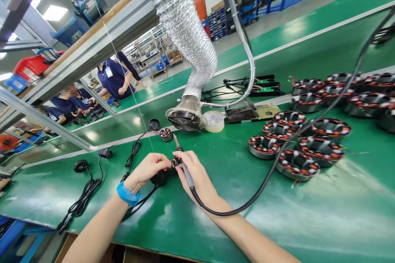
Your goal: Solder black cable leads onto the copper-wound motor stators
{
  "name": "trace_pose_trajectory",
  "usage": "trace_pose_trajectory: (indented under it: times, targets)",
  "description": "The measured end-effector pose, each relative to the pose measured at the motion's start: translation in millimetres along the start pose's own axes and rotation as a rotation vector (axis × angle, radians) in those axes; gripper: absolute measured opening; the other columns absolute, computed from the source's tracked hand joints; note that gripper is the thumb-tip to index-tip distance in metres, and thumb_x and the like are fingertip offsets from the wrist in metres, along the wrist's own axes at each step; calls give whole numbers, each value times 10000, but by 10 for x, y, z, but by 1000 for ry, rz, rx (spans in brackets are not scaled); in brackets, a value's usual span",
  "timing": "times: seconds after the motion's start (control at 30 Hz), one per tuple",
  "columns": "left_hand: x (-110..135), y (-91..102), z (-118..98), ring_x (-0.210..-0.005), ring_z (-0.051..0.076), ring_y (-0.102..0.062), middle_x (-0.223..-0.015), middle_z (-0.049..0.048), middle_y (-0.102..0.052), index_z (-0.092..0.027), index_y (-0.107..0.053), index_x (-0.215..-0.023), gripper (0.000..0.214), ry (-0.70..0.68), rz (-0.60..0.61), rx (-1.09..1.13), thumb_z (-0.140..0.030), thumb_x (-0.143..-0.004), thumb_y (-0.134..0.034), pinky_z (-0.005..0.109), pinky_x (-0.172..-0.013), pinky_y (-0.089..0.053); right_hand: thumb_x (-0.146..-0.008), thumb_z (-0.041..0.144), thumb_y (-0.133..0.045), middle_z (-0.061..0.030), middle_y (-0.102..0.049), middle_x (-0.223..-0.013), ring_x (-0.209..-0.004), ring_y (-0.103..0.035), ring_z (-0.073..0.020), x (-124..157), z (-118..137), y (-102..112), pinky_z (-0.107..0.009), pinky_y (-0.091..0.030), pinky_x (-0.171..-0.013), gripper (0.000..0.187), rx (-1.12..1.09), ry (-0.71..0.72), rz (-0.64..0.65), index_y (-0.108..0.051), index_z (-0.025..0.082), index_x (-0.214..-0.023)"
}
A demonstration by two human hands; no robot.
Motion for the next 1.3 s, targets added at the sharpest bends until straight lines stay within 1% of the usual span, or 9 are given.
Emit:
trace_pose_trajectory:
  times: [0.27,0.37,0.53,0.73,1.03,1.1,1.17,1.27,1.3]
  targets:
    - [31,-47,-19,-577,86,-377,-606,-14,-498,-139,-586,-640,322,-56,-30,29,-445,-708,-660,249,-556,-253,-910,169,-545,-49,-557,-1050,-684,-644,-134,32,-53,20,-328,-589,-767,323,6,-83,-119,-560,238,-1225]
    - [33,-25,-15,-571,87,-362,-604,-14,-493,-144,-574,-635,339,-41,-39,8,-465,-701,-661,255,-549,-237,-908,158,-548,-55,-567,-1054,-771,-649,-163,50,-44,38,-356,-577,-818,346,26,-63,-91,-551,242,-1243]
    - [34,-18,-24,-550,83,-339,-582,-23,-482,-149,-567,-618,338,-26,-22,-16,-461,-702,-665,254,-533,-220,-900,179,-590,-98,-568,-1233,-1106,-603,-263,86,-73,64,-467,-514,-969,506,147,2,4,-460,273,-1380]
    - [57,-74,-16,-548,81,-364,-595,-16,-525,-141,-607,-629,286,3,19,-17,-412,-709,-655,253,-539,-234,-922,146,-535,-118,-560,-1235,-1064,-625,-238,14,-128,23,-397,-547,-904,491,163,48,67,-441,240,-1395]
    - [44,-45,-19,-550,85,-362,-570,-23,-511,-144,-575,-590,251,-9,-1,-51,-357,-708,-634,252,-554,-256,-934,220,-580,-101,-584,-1222,-1079,-621,-250,23,-161,71,-383,-542,-911,508,204,75,18,-434,262,-1420]
    - [34,-30,3,-544,83,-351,-565,-26,-504,-144,-576,-598,240,-19,-22,-64,-346,-721,-621,253,-548,-245,-939,242,-606,-89,-618,-1186,-1050,-636,-241,21,-91,123,-368,-542,-894,487,203,99,-20,-462,255,-1404]
    - [25,-25,25,-547,85,-360,-568,-26,-509,-143,-580,-608,234,-33,-41,-67,-336,-735,-614,252,-548,-250,-954,247,-605,-62,-670,-1094,-965,-663,-218,19,33,222,-342,-542,-852,378,201,124,-104,-540,248,-1326]
    - [19,-31,54,-550,85,-376,-572,-25,-513,-139,-586,-617,229,-36,-63,-57,-324,-749,-613,249,-544,-255,-968,206,-582,-17,-723,-932,-811,-688,-179,51,273,418,-302,-532,-764,135,205,180,-274,-656,239,-1076]
    - [19,-33,66,-546,84,-373,-572,-27,-511,-136,-593,-623,228,-27,-69,-55,-323,-752,-616,249,-539,-250,-968,187,-570,-7,-729,-886,-762,-688,-167,72,348,469,-290,-527,-732,108,205,207,-314,-665,233,-991]
Point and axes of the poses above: each hand's wrist, its own x-axis away from the middle knuckle, its own y-axis out of the back of the hand, z = x × y, the point moved 8 cm from there along -x, towards the middle knuckle
